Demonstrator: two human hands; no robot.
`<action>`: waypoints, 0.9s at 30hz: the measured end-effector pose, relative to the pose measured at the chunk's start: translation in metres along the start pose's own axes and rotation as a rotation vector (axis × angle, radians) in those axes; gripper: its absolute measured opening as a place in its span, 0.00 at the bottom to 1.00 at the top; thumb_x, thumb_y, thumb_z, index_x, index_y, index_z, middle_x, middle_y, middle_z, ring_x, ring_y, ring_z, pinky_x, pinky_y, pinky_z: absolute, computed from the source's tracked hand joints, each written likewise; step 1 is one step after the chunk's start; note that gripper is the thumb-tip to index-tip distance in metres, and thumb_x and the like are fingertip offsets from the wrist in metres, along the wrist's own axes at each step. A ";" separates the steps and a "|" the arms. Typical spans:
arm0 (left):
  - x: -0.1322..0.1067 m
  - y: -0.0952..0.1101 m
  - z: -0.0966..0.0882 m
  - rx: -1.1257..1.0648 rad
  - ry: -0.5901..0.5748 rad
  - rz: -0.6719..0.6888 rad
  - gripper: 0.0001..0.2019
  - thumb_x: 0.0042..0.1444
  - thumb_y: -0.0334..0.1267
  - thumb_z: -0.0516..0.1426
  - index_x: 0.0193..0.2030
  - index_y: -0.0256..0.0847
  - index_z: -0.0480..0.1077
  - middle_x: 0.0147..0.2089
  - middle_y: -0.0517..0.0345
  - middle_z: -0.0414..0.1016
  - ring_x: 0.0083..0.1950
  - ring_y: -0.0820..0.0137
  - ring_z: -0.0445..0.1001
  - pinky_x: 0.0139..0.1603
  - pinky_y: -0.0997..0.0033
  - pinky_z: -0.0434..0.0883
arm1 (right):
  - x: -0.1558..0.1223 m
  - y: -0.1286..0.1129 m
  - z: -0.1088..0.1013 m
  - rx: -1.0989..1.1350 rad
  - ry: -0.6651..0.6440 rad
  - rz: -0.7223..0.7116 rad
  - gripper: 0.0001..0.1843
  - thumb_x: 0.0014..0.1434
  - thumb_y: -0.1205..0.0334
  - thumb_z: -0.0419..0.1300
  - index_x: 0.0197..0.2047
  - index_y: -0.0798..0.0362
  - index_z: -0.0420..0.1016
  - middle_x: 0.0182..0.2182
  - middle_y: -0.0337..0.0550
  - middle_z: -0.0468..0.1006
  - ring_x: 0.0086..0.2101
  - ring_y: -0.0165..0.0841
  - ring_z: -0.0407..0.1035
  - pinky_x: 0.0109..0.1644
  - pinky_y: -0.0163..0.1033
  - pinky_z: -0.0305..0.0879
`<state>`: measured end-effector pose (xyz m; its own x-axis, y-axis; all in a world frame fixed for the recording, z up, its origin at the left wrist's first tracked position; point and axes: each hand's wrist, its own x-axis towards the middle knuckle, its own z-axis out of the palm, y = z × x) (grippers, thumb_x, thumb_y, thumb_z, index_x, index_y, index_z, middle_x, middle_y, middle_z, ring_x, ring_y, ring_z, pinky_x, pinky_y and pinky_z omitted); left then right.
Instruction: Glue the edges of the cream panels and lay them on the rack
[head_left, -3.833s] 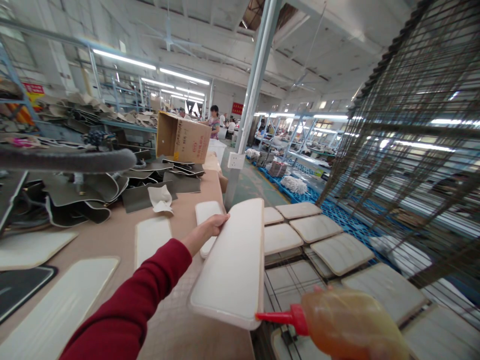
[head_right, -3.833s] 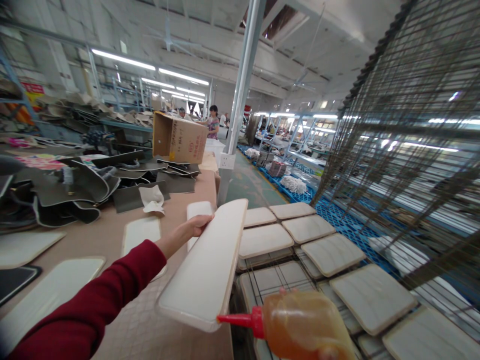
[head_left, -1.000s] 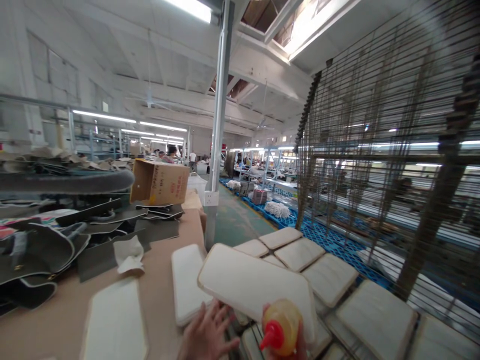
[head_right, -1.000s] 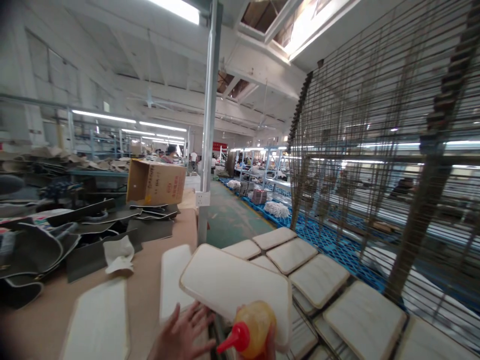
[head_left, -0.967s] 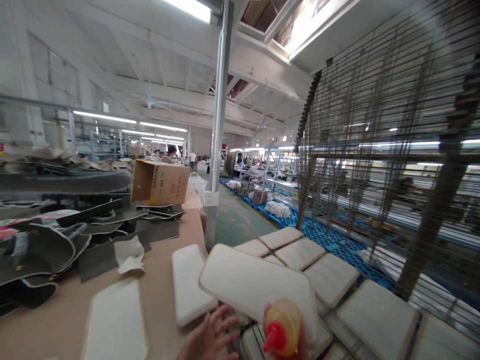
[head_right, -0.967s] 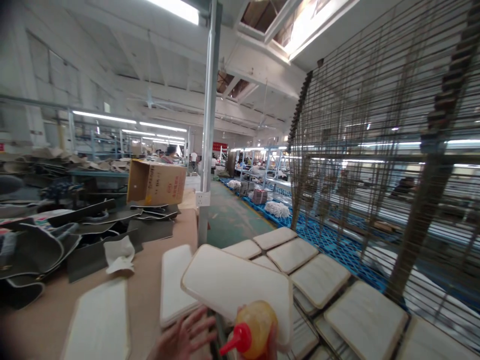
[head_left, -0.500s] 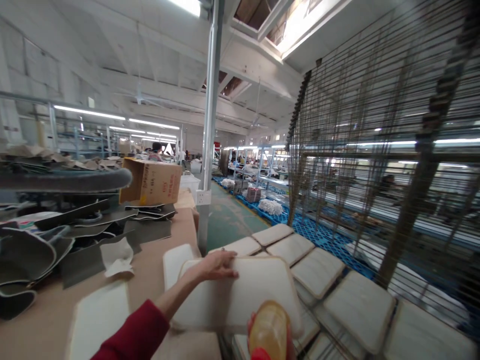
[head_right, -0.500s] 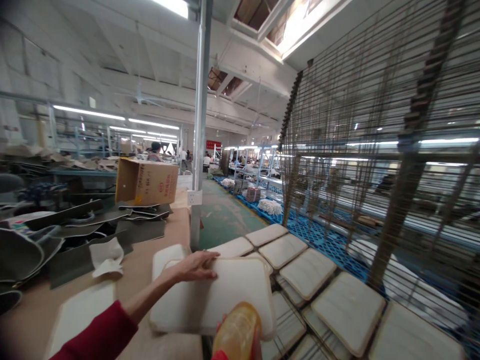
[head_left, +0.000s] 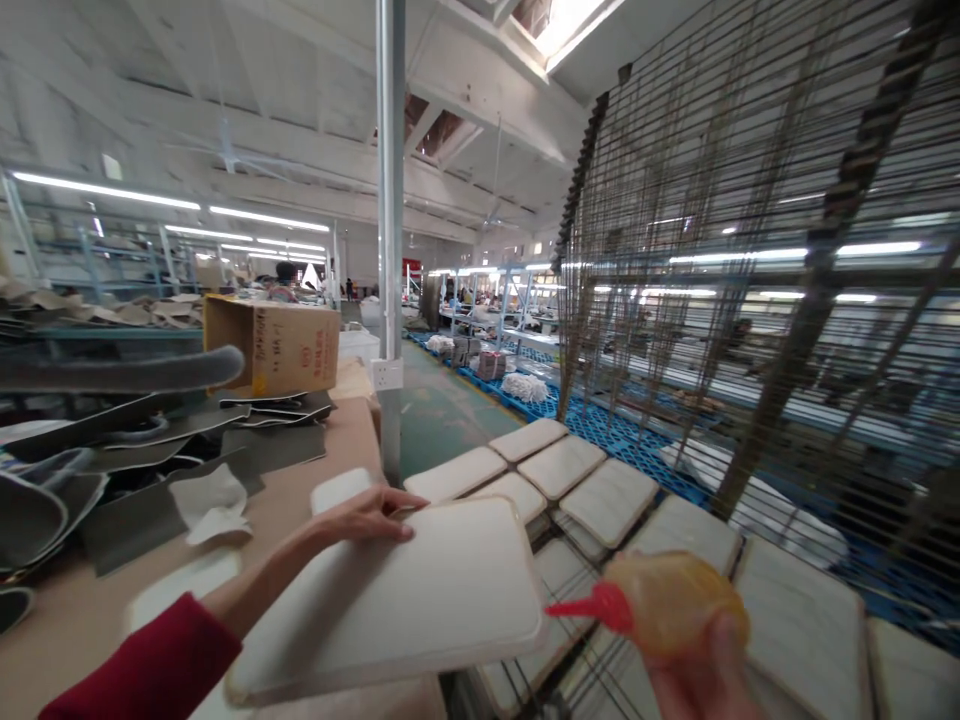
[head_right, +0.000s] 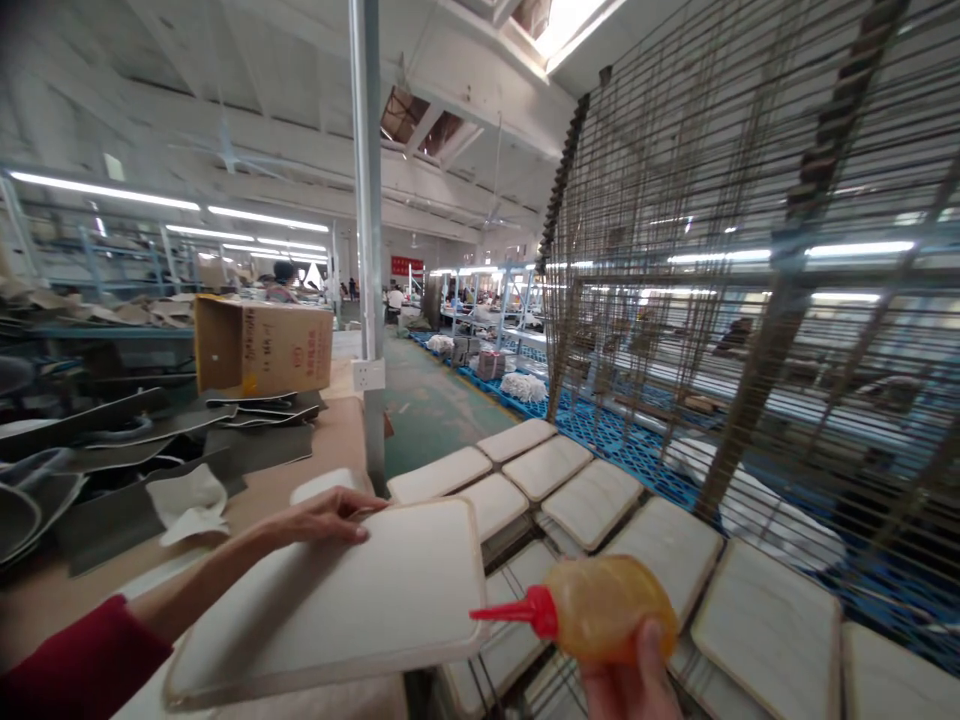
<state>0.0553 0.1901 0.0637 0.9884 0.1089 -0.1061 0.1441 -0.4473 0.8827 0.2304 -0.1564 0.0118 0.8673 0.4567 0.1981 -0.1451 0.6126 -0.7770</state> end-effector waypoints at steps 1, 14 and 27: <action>-0.004 0.003 0.001 -0.043 -0.045 -0.004 0.29 0.48 0.53 0.62 0.56 0.42 0.72 0.47 0.59 0.77 0.44 0.64 0.73 0.40 0.76 0.66 | 0.007 -0.006 0.000 0.014 0.069 0.024 0.29 0.59 0.39 0.55 0.59 0.41 0.63 0.57 0.40 0.69 0.57 0.40 0.61 0.62 0.50 0.58; -0.020 0.018 0.001 -0.092 -0.206 -0.045 0.28 0.46 0.50 0.65 0.53 0.40 0.74 0.44 0.60 0.79 0.41 0.66 0.74 0.41 0.77 0.68 | 0.028 -0.015 0.009 0.020 0.062 0.034 0.40 0.43 0.47 0.71 0.58 0.41 0.66 0.54 0.45 0.72 0.50 0.47 0.68 0.66 0.60 0.42; -0.022 0.011 -0.003 -0.115 -0.241 -0.072 0.26 0.48 0.49 0.64 0.53 0.41 0.74 0.46 0.59 0.79 0.43 0.66 0.74 0.44 0.75 0.68 | 0.022 -0.020 0.007 -0.094 0.104 0.102 0.48 0.30 0.40 0.72 0.56 0.42 0.68 0.54 0.49 0.72 0.54 0.59 0.63 0.57 0.68 0.57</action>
<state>0.0354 0.1858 0.0772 0.9609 -0.0841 -0.2640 0.2211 -0.3413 0.9136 0.2488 -0.1542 0.0362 0.8956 0.4414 0.0558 -0.1944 0.5009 -0.8434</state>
